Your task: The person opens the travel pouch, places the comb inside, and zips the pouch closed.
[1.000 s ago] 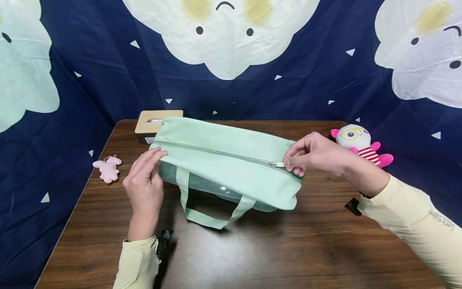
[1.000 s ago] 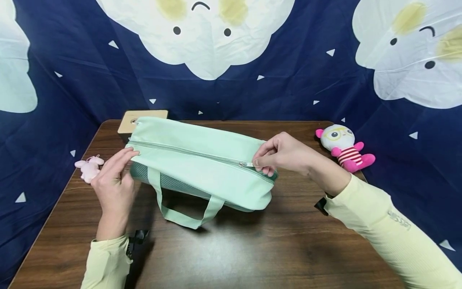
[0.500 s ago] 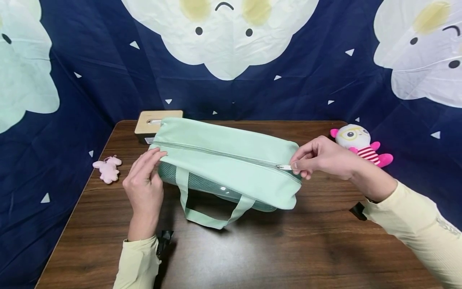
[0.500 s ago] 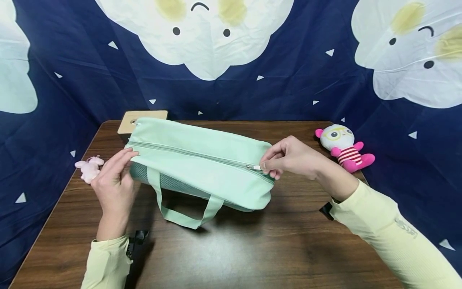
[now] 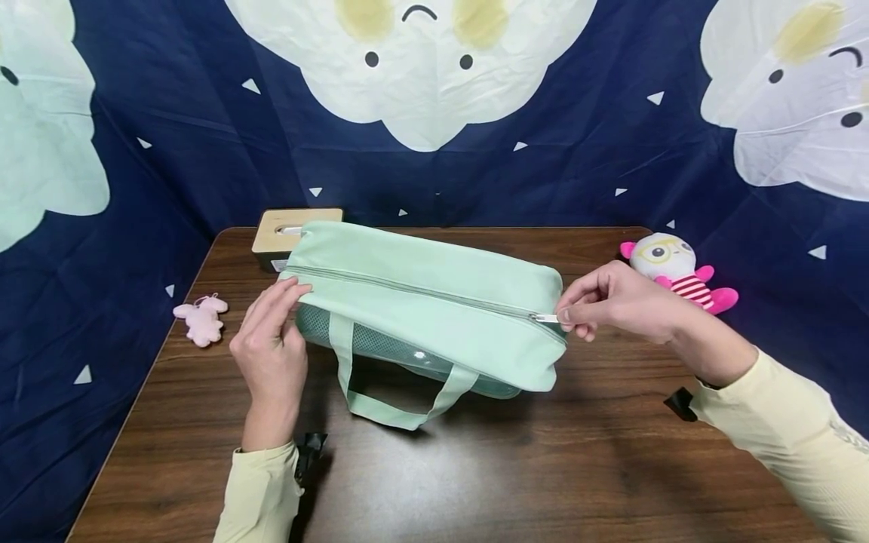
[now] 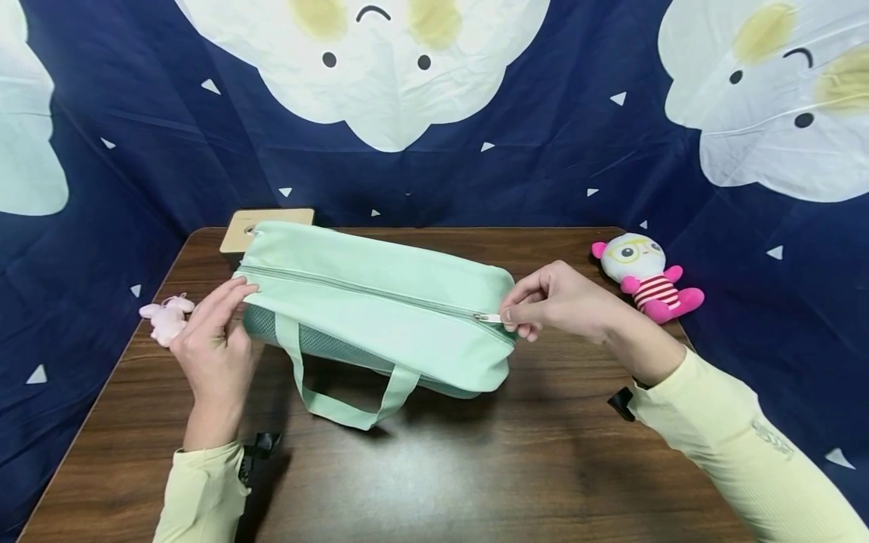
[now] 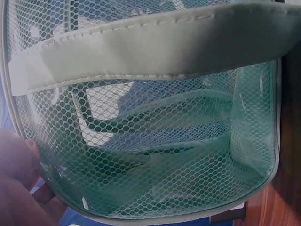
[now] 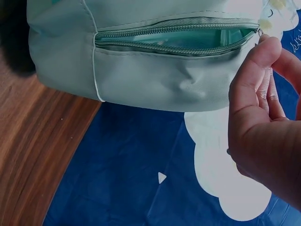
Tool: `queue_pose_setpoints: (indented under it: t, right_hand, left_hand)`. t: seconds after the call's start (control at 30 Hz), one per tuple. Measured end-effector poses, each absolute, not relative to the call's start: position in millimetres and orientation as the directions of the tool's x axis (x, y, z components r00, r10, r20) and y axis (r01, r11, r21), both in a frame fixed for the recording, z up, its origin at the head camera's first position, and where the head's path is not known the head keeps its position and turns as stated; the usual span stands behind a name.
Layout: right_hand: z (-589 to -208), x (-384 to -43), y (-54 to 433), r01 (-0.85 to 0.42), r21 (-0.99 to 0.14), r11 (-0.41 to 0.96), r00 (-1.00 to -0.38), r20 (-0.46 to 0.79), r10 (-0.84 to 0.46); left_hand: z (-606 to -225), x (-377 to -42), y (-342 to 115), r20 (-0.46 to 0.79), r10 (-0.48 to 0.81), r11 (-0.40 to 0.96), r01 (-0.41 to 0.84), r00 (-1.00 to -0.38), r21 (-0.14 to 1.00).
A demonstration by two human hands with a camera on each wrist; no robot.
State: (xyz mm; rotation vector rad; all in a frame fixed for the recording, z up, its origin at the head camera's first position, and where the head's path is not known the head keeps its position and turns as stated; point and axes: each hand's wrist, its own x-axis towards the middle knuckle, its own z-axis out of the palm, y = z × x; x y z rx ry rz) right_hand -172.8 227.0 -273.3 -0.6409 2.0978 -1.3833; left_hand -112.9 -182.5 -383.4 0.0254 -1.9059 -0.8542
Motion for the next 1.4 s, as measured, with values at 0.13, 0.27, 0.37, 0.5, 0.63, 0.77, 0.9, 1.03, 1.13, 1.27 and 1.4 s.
queue_pose_setpoints:
  t: [0.13, 0.27, 0.37, 0.5, 0.63, 0.77, 0.9, 1.03, 1.13, 1.27, 1.4]
  right_hand:
    - [-275.1, -172.5, 230.7, -0.091, -0.931, 0.352, -0.738, -0.175, -0.652]
    - [-277.2, -172.1, 234.6, -0.075, -0.927, 0.367, -0.745, -0.193, -0.639]
    - [-278.6, -171.9, 237.8, -0.065, -0.926, 0.373, -0.743, -0.204, -0.637]
    - [-280.5, -171.3, 241.9, -0.048, -0.928, 0.369, -0.741, -0.215, -0.637]
    - [-282.4, -169.9, 245.4, -0.042, -0.928, 0.371, -0.747, -0.217, -0.628]
    - [-283.7, -169.2, 248.1, -0.042, -0.925, 0.378, -0.754, -0.219, -0.619]
    - [-284.7, -169.0, 250.5, -0.048, -0.922, 0.383, -0.758, -0.216, -0.615]
    - [-287.1, -167.8, 253.7, -0.065, -0.92, 0.386, -0.767, -0.201, -0.61]
    - [-289.5, -166.5, 256.7, -0.079, -0.919, 0.386, -0.774, -0.187, -0.605]
    - [-292.6, -164.6, 260.7, -0.1, -0.912, 0.398, -0.787, -0.172, -0.592]
    - [-295.2, -162.3, 263.3, -0.116, -0.899, 0.423, -0.806, -0.164, -0.569]
  left_hand:
    - [-383.2, -113.8, -182.1, 0.792, -0.382, 0.746, 0.346, -0.476, 0.569]
    - [-382.8, -114.3, -181.5, 0.794, -0.387, 0.742, 0.354, -0.468, 0.57]
    - [-382.7, -114.4, -181.1, 0.793, -0.39, 0.741, 0.352, -0.468, 0.571]
    - [-382.8, -114.7, -180.5, 0.793, -0.391, 0.742, 0.349, -0.468, 0.572]
    - [-382.9, -115.0, -180.0, 0.793, -0.392, 0.741, 0.351, -0.466, 0.572]
    - [-383.0, -115.2, -179.7, 0.795, -0.396, 0.743, 0.348, -0.46, 0.572]
    - [-382.9, -115.3, -179.1, 0.796, -0.398, 0.746, 0.345, -0.455, 0.57]
    - [-382.7, -115.7, -178.5, 0.797, -0.398, 0.746, 0.346, -0.455, 0.57]
    - [-382.6, -115.9, -178.2, 0.795, -0.397, 0.747, 0.342, -0.458, 0.57]
    - [-383.3, -116.1, -178.3, 0.794, -0.398, 0.748, 0.338, -0.459, 0.571]
    - [-384.2, -116.7, -178.1, 0.796, -0.403, 0.743, 0.346, -0.452, 0.573]
